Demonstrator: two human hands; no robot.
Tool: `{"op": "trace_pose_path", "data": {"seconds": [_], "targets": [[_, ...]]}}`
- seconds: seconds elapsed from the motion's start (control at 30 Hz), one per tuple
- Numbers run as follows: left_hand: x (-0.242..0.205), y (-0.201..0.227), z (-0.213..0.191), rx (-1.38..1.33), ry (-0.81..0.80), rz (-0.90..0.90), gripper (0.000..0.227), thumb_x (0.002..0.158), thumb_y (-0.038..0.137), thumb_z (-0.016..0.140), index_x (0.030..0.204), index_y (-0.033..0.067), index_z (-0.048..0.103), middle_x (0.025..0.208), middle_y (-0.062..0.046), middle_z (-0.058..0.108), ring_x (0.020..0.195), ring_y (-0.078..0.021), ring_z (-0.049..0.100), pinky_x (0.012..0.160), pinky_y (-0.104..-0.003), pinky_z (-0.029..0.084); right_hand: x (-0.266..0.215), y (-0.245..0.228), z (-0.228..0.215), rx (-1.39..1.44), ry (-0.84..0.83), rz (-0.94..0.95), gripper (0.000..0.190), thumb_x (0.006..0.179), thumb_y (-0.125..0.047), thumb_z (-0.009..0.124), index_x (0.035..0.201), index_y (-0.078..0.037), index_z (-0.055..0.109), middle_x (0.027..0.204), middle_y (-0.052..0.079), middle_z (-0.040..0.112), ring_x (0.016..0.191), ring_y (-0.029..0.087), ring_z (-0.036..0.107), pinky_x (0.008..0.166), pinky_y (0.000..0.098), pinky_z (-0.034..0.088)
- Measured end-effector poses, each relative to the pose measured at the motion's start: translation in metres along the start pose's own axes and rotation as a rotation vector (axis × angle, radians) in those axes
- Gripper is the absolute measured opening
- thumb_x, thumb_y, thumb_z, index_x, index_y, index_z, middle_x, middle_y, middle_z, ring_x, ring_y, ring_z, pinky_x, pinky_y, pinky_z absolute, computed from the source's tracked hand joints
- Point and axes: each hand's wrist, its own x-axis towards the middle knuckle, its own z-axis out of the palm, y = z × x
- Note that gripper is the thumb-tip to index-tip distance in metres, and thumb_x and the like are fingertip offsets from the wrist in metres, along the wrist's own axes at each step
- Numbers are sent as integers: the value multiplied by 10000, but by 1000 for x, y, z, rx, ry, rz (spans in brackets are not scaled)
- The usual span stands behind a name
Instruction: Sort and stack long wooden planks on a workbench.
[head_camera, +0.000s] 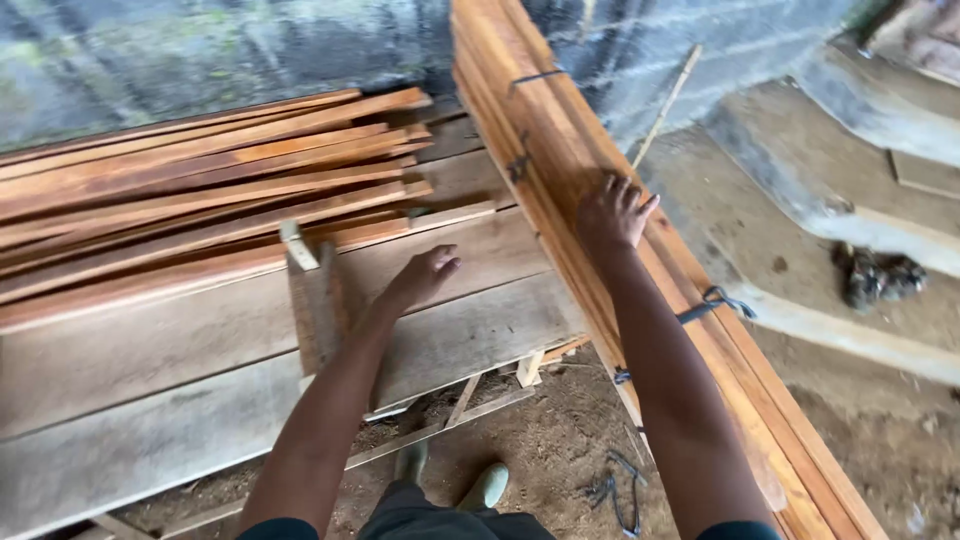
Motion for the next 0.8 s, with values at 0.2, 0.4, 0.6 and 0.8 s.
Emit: {"op": "trace_pose_path", "data": {"seconds": [0.2, 0.4, 0.6, 0.8], "targets": [[-50, -21, -107, 3, 152, -35, 589, 1044, 470, 522, 1479, 73, 530, 1403, -233, 631, 1322, -428, 573, 1112, -564, 458, -20, -56, -54, 231, -266, -84, 804, 1067, -723, 274, 1604, -132, 370, 1623, 271, 386, 1525, 471, 310, 1244, 671, 108], [-89, -61, -193, -17, 233, 24, 548, 1067, 454, 543, 1525, 157, 496, 1438, -169, 615, 1344, -369, 566, 1094, -512, 482, -44, -163, -116, 371, 115, -211, 661, 1071, -504, 518, 1531, -30, 518, 1522, 350, 484, 1449, 541, 385, 1175, 698, 228], [-180, -120, -273, -74, 111, 58, 502, 1053, 260, 564, 1491, 27, 485, 1433, -325, 561, 1324, -526, 523, 1101, -620, 454, -75, -319, -135, 449, 290, -332, 626, 1021, -459, 638, 1479, -36, 589, 1459, 356, 542, 1409, 540, 443, 1152, 686, 256], [-268, -240, -358, 27, 112, -192, 558, 1038, 477, 574, 1462, 116, 546, 1418, -192, 624, 1297, -379, 601, 1095, -497, 501, -120, -428, -148, 434, 355, -515, 596, 996, -474, 660, 1433, -69, 641, 1444, 307, 579, 1354, 502, 533, 1133, 673, 303]]}}
